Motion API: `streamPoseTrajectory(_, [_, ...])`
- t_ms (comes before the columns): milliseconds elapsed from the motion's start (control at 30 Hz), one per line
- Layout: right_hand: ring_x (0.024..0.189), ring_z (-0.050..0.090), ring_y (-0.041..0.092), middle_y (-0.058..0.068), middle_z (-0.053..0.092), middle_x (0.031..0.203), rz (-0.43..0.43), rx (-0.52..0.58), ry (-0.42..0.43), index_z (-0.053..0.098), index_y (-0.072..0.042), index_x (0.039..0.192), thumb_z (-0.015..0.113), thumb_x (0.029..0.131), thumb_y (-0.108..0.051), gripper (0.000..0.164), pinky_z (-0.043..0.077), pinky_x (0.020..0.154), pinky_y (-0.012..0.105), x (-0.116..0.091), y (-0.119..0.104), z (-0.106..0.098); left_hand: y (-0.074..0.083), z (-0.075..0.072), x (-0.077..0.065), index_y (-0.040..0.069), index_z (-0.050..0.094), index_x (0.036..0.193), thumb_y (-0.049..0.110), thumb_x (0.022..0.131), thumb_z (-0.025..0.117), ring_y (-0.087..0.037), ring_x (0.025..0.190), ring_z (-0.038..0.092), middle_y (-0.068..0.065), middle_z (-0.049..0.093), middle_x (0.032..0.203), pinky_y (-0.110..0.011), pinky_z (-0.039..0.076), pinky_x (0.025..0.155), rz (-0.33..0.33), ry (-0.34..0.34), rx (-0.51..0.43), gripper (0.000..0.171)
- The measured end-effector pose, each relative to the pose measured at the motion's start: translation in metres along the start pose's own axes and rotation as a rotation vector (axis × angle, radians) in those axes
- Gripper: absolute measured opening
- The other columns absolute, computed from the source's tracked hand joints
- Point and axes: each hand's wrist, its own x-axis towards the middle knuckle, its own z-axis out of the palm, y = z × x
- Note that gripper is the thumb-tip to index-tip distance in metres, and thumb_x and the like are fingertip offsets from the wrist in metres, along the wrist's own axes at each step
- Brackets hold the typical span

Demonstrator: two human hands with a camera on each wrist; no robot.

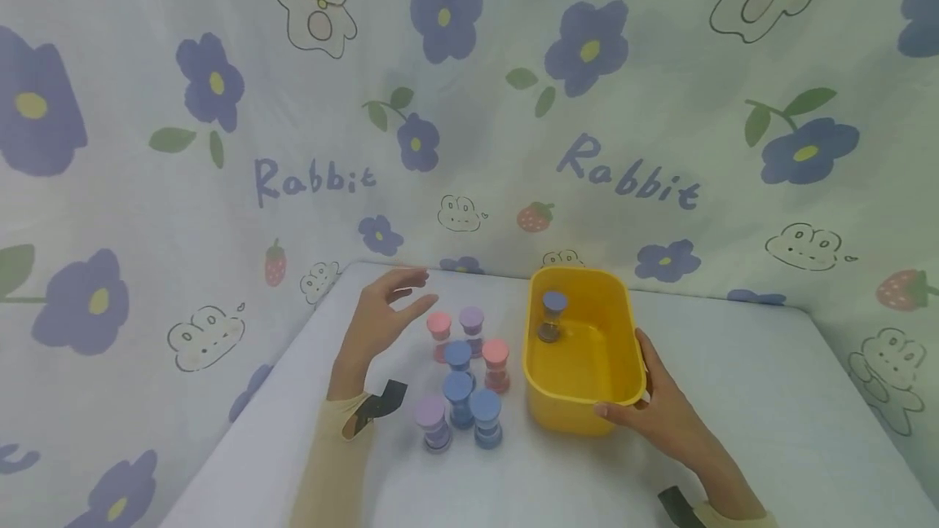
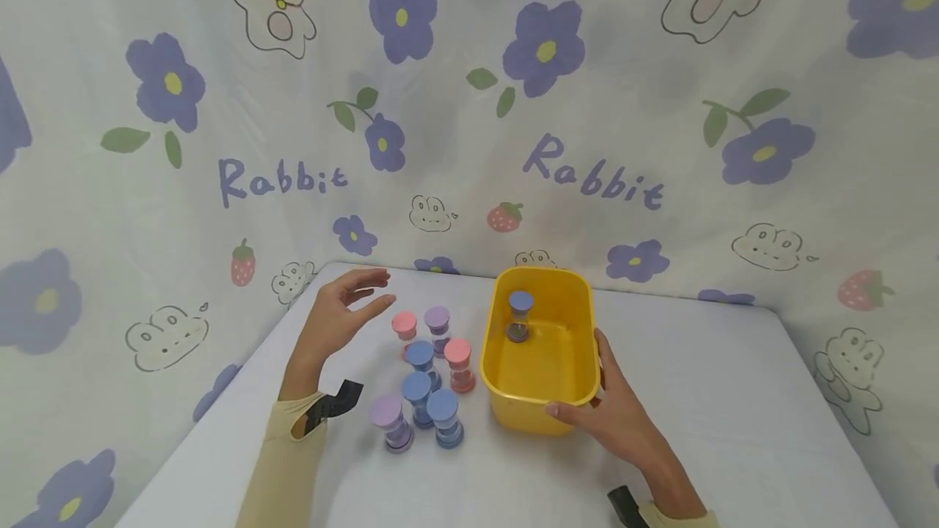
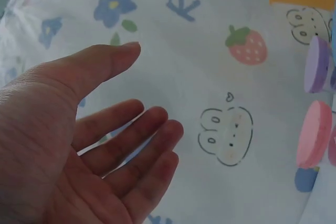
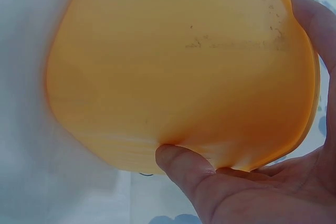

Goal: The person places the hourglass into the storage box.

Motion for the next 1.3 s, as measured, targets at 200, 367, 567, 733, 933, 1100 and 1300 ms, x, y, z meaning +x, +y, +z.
streamPoseTrajectory(200, [0.149, 0.037, 0.045, 0.019, 0.009, 0.174, -0.028, 0.004, 0.011, -0.009, -0.023, 0.166, 0.082, 0.087, -0.041, 0.122, 0.048, 0.112, 0.059, -0.001, 0.0, 0.0, -0.014, 0.001, 0.0, 0.005, 0.067, 0.131, 0.017, 0.09, 0.081, -0.032, 0.122, 0.067, -0.017, 0.071, 0.13, -0.05, 0.054, 0.109, -0.021, 0.006, -0.009, 0.045])
streamPoseTrajectory(367, [0.146, 0.041, 0.045, 0.018, 0.012, 0.174, -0.042, 0.018, 0.006, -0.005, -0.024, 0.167, 0.083, 0.087, -0.038, 0.12, 0.05, 0.11, 0.058, -0.001, 0.0, 0.001, -0.019, 0.002, -0.001, 0.001, 0.065, 0.133, 0.013, 0.09, 0.081, -0.038, 0.124, 0.065, -0.021, 0.069, 0.133, -0.053, 0.051, 0.111, -0.059, -0.013, -0.034, 0.048])
streamPoseTrajectory(567, [0.146, 0.04, 0.044, 0.019, 0.011, 0.174, -0.045, 0.005, 0.003, -0.008, -0.023, 0.166, 0.082, 0.087, -0.042, 0.121, 0.049, 0.111, 0.06, 0.0, 0.001, -0.001, -0.039, -0.002, 0.002, 0.004, 0.064, 0.135, 0.018, 0.09, 0.081, -0.035, 0.124, 0.065, -0.019, 0.068, 0.132, -0.05, 0.052, 0.111, -0.101, -0.07, -0.018, 0.051])
streamPoseTrajectory(733, [0.147, 0.039, 0.044, 0.019, 0.01, 0.174, -0.027, 0.008, 0.0, -0.009, -0.024, 0.166, 0.082, 0.087, -0.042, 0.122, 0.047, 0.112, 0.06, 0.0, 0.0, 0.0, -0.052, -0.003, 0.001, 0.008, 0.063, 0.136, 0.025, 0.089, 0.082, -0.034, 0.123, 0.066, -0.015, 0.069, 0.131, -0.05, 0.052, 0.112, -0.148, -0.127, -0.008, 0.054])
streamPoseTrajectory(933, [0.146, 0.041, 0.043, 0.017, 0.012, 0.174, -0.035, 0.007, 0.006, -0.007, -0.026, 0.166, 0.083, 0.087, -0.042, 0.121, 0.049, 0.11, 0.058, 0.0, 0.001, 0.0, -0.066, -0.003, -0.002, 0.01, 0.064, 0.136, 0.03, 0.087, 0.084, -0.034, 0.125, 0.065, -0.017, 0.067, 0.134, -0.051, 0.05, 0.114, -0.184, -0.184, -0.026, 0.057])
streamPoseTrajectory(1100, [0.146, 0.041, 0.044, 0.018, 0.012, 0.174, -0.051, 0.013, 0.008, -0.007, -0.025, 0.167, 0.083, 0.087, -0.04, 0.12, 0.05, 0.11, 0.059, 0.0, 0.003, 0.0, -0.076, 0.002, -0.003, 0.012, 0.065, 0.136, 0.034, 0.086, 0.085, -0.033, 0.126, 0.064, -0.017, 0.067, 0.136, -0.05, 0.048, 0.116, -0.219, -0.228, -0.039, 0.059])
streamPoseTrajectory(1300, [0.146, 0.04, 0.043, 0.018, 0.011, 0.174, -0.041, 0.007, 0.007, -0.008, -0.025, 0.166, 0.082, 0.088, -0.04, 0.121, 0.048, 0.111, 0.059, 0.0, 0.002, 0.0, -0.082, 0.005, -0.003, 0.012, 0.065, 0.136, 0.034, 0.084, 0.086, -0.032, 0.128, 0.063, -0.015, 0.067, 0.138, -0.05, 0.047, 0.118, -0.243, -0.251, -0.045, 0.06])
